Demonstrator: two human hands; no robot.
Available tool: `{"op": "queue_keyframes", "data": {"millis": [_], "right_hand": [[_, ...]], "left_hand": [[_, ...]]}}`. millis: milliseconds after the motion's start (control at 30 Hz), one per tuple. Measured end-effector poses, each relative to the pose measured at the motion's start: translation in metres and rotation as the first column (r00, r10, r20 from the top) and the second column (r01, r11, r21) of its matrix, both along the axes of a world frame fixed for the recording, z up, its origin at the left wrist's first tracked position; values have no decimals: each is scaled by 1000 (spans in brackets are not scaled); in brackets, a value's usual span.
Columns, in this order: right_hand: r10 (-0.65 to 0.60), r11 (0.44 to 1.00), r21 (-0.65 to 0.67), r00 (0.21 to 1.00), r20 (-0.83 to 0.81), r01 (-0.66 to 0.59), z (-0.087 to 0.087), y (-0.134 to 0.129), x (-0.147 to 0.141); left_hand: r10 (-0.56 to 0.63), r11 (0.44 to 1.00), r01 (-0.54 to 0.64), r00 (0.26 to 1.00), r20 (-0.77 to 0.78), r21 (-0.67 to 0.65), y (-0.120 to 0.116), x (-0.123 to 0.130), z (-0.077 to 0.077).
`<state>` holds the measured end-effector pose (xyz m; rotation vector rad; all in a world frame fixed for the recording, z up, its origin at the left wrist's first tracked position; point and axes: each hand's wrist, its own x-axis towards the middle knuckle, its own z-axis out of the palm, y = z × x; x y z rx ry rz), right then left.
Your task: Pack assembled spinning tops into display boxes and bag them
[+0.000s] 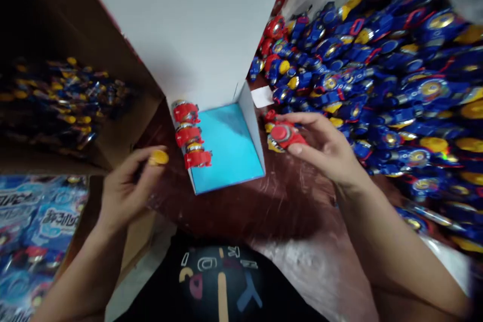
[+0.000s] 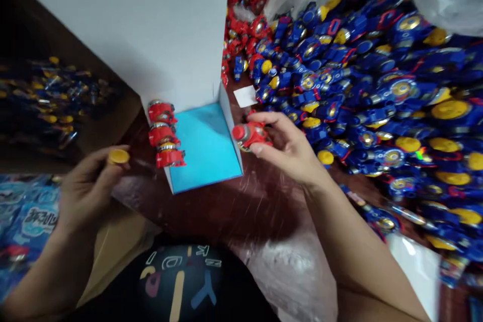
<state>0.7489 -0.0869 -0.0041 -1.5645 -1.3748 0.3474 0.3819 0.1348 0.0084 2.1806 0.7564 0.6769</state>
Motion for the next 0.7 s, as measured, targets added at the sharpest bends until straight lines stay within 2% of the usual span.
{"op": "queue_keyframes", "data": {"millis": [67,133,233,333,433,567,633,700], "right_hand": [[54,997,47,990,128,-60,12,-11,-43],[64,994,61,948,311,-87,18,-14,-76],[103,993,3,891,442,-116,18,-16,-102],[173,983,-12,899,403,-184,18,-20,-106],[229,968,17,903,363,-252,24,-26,-103],[342,934,-38,855,390,-356,33,-27,-105],[385,916,-47,840,382,-398,34,-25,-107],[404,913,-64,868,290,-403,31,-22,-111]], "left_hand": [[-220,962,222,975,33,-157,-37,11,12],[-358,885,356,932,53,-300,-64,24,14],[-380,798,363,923,66,-481,-82,32,7],[-364,760,342,929,73,-553,-85,27,6],[-373,756,349,925,74,-555,-82,21,10],[-477,743,457,874,93,-489,-79,20,13],[-531,781,519,845,66,-348,-78,21,12],[-552,828,552,833,26,-97,-79,21,8]]}}
